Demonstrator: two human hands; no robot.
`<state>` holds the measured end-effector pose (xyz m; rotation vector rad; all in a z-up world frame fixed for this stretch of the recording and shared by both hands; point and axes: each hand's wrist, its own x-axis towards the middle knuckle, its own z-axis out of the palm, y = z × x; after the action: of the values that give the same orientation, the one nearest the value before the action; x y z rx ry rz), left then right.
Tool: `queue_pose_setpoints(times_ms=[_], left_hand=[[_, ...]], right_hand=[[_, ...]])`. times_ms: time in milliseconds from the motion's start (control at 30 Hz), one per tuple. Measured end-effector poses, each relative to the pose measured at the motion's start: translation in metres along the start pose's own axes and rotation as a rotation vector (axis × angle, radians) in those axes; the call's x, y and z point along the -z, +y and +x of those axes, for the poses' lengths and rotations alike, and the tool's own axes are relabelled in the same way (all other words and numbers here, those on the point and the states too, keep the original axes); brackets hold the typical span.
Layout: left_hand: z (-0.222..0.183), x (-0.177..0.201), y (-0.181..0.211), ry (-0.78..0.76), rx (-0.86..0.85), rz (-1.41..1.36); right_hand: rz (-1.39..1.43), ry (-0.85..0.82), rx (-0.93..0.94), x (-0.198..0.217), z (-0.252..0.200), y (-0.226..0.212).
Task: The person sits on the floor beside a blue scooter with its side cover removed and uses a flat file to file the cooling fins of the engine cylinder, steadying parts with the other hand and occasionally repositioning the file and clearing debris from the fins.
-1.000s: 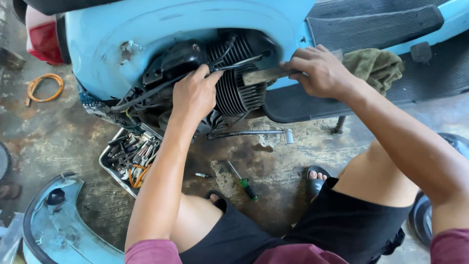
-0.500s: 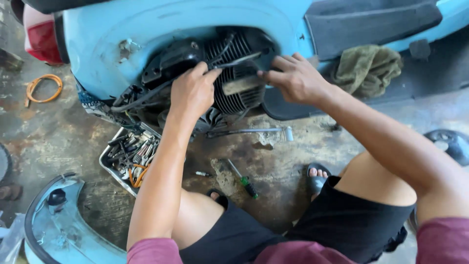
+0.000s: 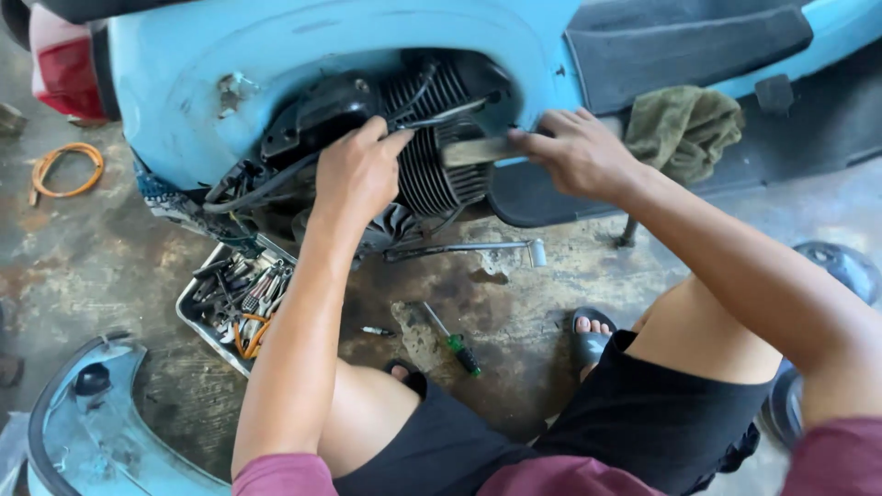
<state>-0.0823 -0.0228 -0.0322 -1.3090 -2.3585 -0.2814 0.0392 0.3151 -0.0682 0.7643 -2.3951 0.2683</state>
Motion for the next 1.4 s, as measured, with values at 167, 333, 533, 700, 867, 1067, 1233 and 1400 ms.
queue_pose_setpoints(times_ms=[167, 333, 533, 700, 867, 1067, 1233, 1400], left_hand=[[0.000, 0.007, 0.009, 0.116, 0.056, 0.080], [-0.003, 0.005, 0.001, -0.023, 0.007, 0.023], [-0.001, -0.001, -0.001, -0.037, 0.041, 0.014], [0.000, 0.007, 0.000, -0.094, 0.052, -0.036], [-0.006, 0.011, 0.003, -0.089, 0.062, -0.038], [-0.004, 0.007, 0.009, -0.124, 0.084, -0.014], [-0.001, 0.005, 0.005, -0.105, 0.104, 0.007], [-0.002, 0.008, 0.008, 0.022, 0.103, 0.053]], right_hand=[[-0.019, -0.071, -0.156, 0.033, -0.004, -0.011], [0.112, -0.027, -0.009, -0.006, 0.028, -0.029], [0.011, -0.059, -0.042, 0.027, -0.014, -0.001], [0.081, -0.017, -0.020, 0.003, 0.015, -0.025], [-0.030, -0.073, -0.068, 0.020, -0.031, 0.002], [0.039, -0.060, -0.089, 0.002, 0.002, -0.050], [-0.113, -0.126, -0.035, 0.012, -0.027, -0.008], [-0.154, -0.125, -0.017, 0.001, -0.010, -0.035]])
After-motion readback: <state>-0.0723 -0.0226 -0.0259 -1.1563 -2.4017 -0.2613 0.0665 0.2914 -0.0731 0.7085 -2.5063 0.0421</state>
